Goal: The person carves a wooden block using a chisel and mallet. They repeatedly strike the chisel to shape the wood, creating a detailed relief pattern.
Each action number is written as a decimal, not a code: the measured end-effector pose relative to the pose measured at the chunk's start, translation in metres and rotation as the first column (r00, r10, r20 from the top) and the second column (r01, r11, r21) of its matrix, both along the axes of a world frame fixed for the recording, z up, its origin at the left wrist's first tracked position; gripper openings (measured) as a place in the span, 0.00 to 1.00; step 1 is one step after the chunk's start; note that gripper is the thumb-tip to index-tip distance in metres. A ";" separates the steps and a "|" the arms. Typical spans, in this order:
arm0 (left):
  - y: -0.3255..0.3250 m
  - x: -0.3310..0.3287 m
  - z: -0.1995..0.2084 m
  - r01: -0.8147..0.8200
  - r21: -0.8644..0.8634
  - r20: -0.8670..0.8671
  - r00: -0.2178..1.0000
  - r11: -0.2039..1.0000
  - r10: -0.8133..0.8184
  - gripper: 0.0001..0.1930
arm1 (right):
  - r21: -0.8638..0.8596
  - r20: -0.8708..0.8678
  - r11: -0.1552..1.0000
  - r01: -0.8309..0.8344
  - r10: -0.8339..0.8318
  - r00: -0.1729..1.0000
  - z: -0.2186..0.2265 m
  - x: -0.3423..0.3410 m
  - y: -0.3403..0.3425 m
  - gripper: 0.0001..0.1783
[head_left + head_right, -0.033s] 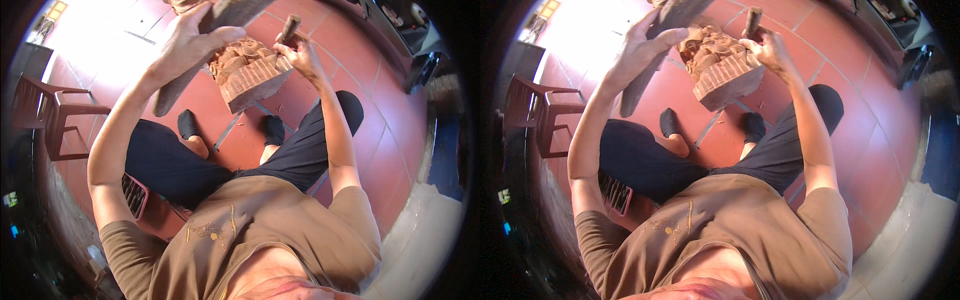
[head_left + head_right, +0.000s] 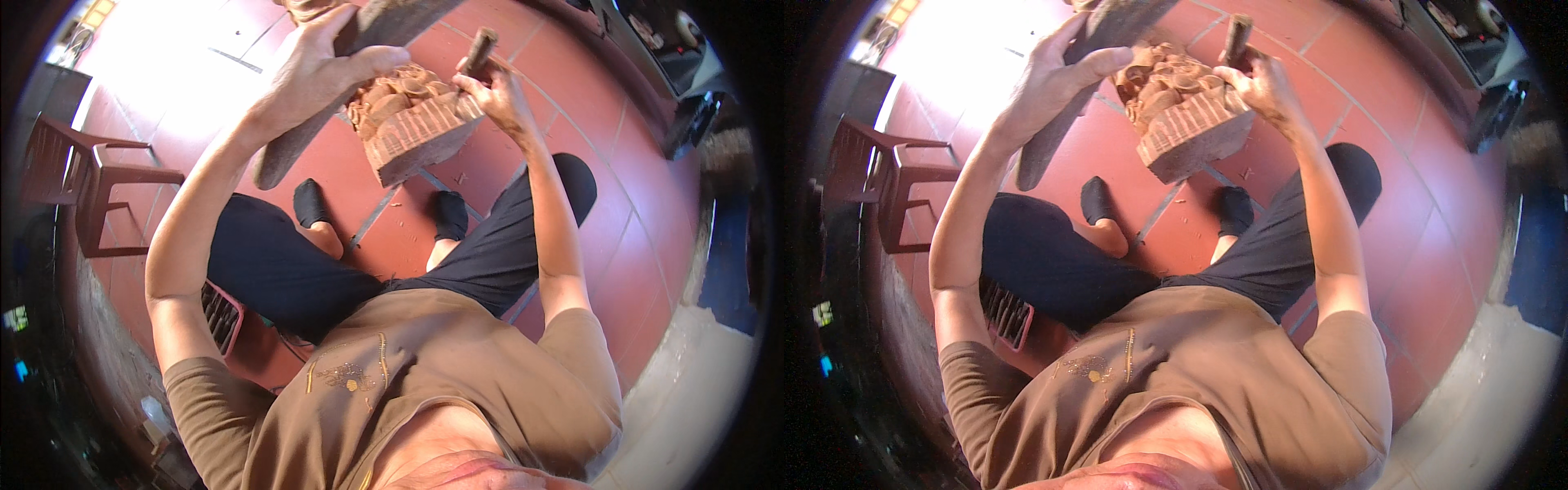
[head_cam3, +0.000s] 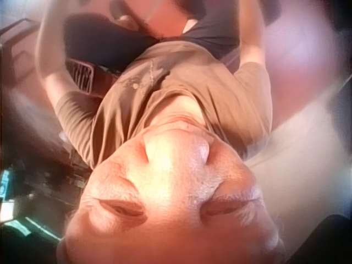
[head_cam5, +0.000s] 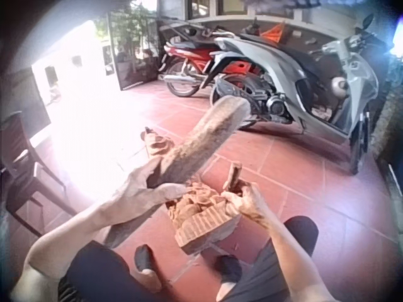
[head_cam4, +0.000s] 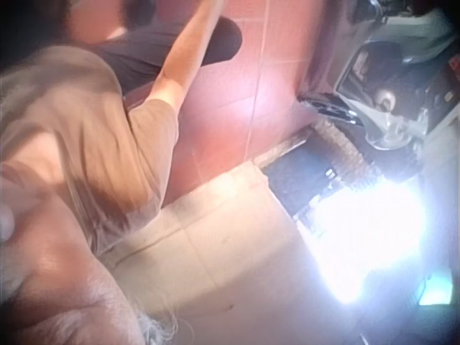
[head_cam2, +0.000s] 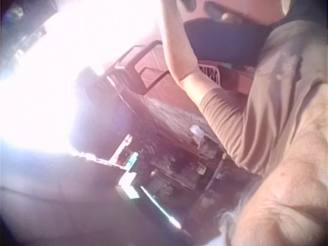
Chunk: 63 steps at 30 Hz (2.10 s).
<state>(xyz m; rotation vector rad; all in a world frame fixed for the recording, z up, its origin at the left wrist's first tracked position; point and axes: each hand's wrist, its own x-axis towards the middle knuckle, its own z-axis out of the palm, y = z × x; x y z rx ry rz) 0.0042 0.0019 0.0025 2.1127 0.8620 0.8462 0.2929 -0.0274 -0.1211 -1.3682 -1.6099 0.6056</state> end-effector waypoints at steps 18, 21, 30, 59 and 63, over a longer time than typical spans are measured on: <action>-0.004 -0.018 0.057 -0.231 -0.089 0.203 0.948 0.969 0.245 0.22 | -0.035 0.076 0.999 0.021 -0.018 0.997 0.023 -0.006 -0.014 0.15; -0.006 -0.020 0.054 -0.193 -0.103 0.120 0.971 0.976 0.205 0.26 | -0.038 0.089 0.999 0.015 -0.011 0.996 0.022 -0.006 -0.014 0.15; 0.001 -0.015 0.026 -0.153 0.063 0.043 0.988 0.986 0.151 0.33 | -0.052 0.075 0.997 0.056 -0.052 0.996 0.023 0.002 -0.014 0.15; -0.009 0.004 0.008 -0.080 0.036 -0.067 0.994 0.996 0.082 0.46 | -0.064 0.148 0.997 0.050 -0.040 0.988 0.022 -0.005 -0.011 0.14; -0.002 0.012 -0.004 0.034 0.056 -0.315 0.949 0.998 -0.015 0.49 | -0.013 0.176 0.998 0.066 -0.063 0.982 0.020 -0.007 -0.010 0.14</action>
